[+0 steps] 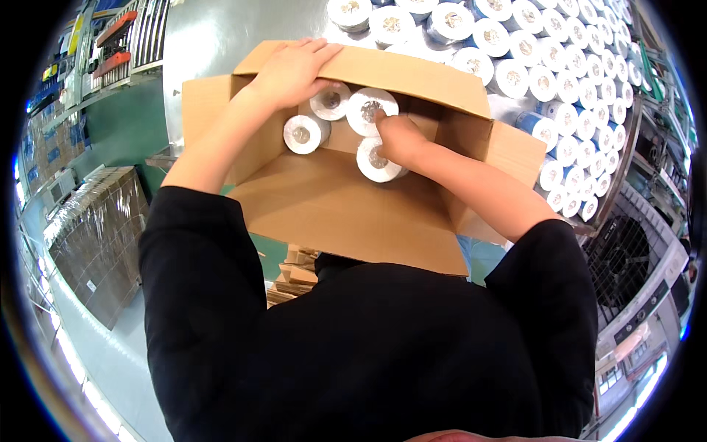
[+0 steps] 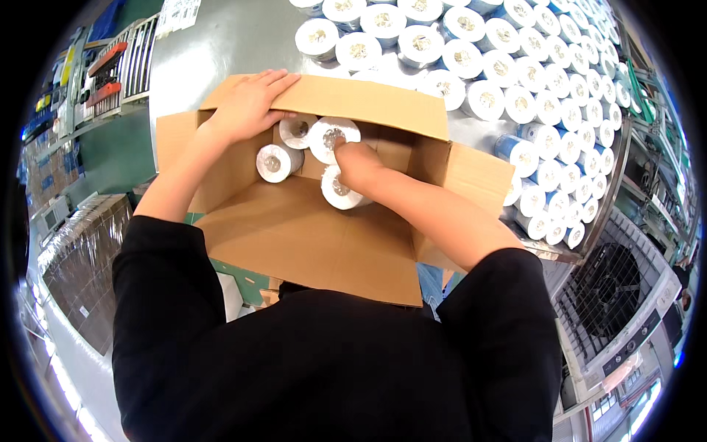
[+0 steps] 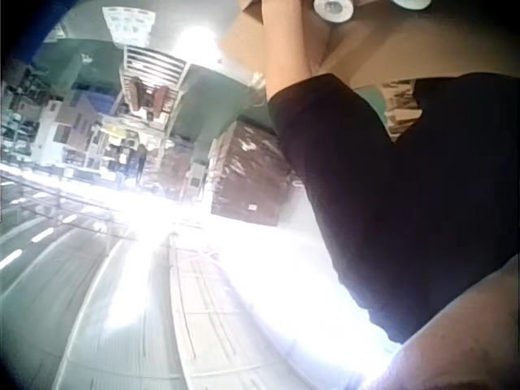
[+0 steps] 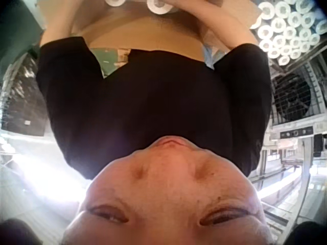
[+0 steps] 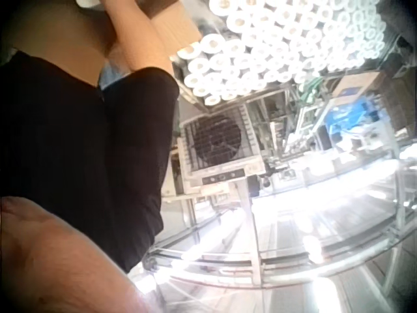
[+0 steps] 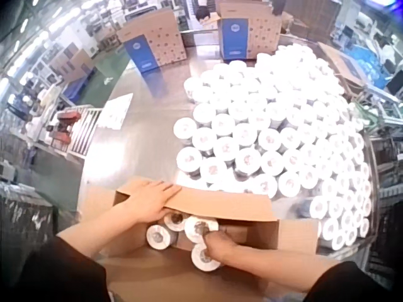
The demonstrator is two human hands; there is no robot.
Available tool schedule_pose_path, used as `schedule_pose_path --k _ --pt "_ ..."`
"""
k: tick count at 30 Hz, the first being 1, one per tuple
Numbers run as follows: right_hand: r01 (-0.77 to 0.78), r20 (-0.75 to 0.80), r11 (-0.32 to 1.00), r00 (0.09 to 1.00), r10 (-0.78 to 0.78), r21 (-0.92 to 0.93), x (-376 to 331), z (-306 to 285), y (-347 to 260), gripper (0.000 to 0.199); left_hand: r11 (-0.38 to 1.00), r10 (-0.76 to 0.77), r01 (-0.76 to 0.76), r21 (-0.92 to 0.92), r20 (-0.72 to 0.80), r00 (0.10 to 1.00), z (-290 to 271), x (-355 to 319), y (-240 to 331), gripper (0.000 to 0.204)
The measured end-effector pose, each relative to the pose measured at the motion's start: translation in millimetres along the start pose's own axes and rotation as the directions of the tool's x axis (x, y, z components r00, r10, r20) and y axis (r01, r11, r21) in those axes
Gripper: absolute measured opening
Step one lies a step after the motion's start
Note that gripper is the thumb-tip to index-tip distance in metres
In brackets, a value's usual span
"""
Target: The person picks up white paper rolls from a metal table and places them into a cardboard box.
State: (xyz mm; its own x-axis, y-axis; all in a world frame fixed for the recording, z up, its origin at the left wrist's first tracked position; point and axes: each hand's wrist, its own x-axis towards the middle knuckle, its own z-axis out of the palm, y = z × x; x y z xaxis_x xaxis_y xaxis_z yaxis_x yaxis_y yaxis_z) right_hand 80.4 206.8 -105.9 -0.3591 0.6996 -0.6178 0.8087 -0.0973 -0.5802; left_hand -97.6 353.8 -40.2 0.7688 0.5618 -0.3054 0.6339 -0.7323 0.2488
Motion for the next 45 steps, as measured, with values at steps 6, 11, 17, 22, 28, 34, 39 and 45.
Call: schedule_pose_path --k 6,11,17,22,28,34,39,45 --pt "-0.046 -0.172 0.956 0.98 0.099 0.291 29.6 43.2 -10.0 0.065 0.996 0.048 -0.053 -0.072 -0.075 0.996 12.4 10.8 38.7 0.035" --pt "-0.162 -0.048 0.941 0.982 0.184 0.297 57.5 95.5 17.9 0.059 0.981 0.031 -0.04 -0.189 -0.052 0.998 6.0 3.8 72.5 0.033" --pt "0.008 0.257 0.998 0.966 -0.023 0.062 5.6 17.3 -26.7 0.048 0.76 0.117 0.338 -0.555 0.629 0.769 15.8 59.8 20.6 0.07" --pt "0.296 -0.16 0.724 0.954 -0.253 0.623 -66.6 -107.2 -18.0 0.026 0.983 0.048 -0.036 -0.179 0.067 0.997 103.2 121.2 25.1 0.061" --pt "-0.451 -0.357 0.568 0.472 0.806 0.689 -93.8 -137.5 212.7 0.05 0.993 -0.086 0.067 0.094 0.22 0.972 110.1 166.1 52.2 0.053" --pt "-0.564 -0.295 0.601 0.543 0.787 0.566 -53.1 -83.8 229.4 0.092 0.989 -0.079 0.053 0.139 0.188 0.979 109.7 180.4 49.8 0.042" --pt "-0.415 -0.609 0.667 0.283 0.741 0.619 -23.6 -49.9 261.5 0.081 0.982 -0.122 0.15 -0.115 0.22 0.968 93.2 198.1 21.2 0.043" --pt "-0.008 -0.527 0.589 0.437 0.729 0.808 -77.0 -47.7 283.2 0.074 0.632 -0.257 0.175 -0.755 0.009 0.966 -62.6 163.4 -12.3 0.027"
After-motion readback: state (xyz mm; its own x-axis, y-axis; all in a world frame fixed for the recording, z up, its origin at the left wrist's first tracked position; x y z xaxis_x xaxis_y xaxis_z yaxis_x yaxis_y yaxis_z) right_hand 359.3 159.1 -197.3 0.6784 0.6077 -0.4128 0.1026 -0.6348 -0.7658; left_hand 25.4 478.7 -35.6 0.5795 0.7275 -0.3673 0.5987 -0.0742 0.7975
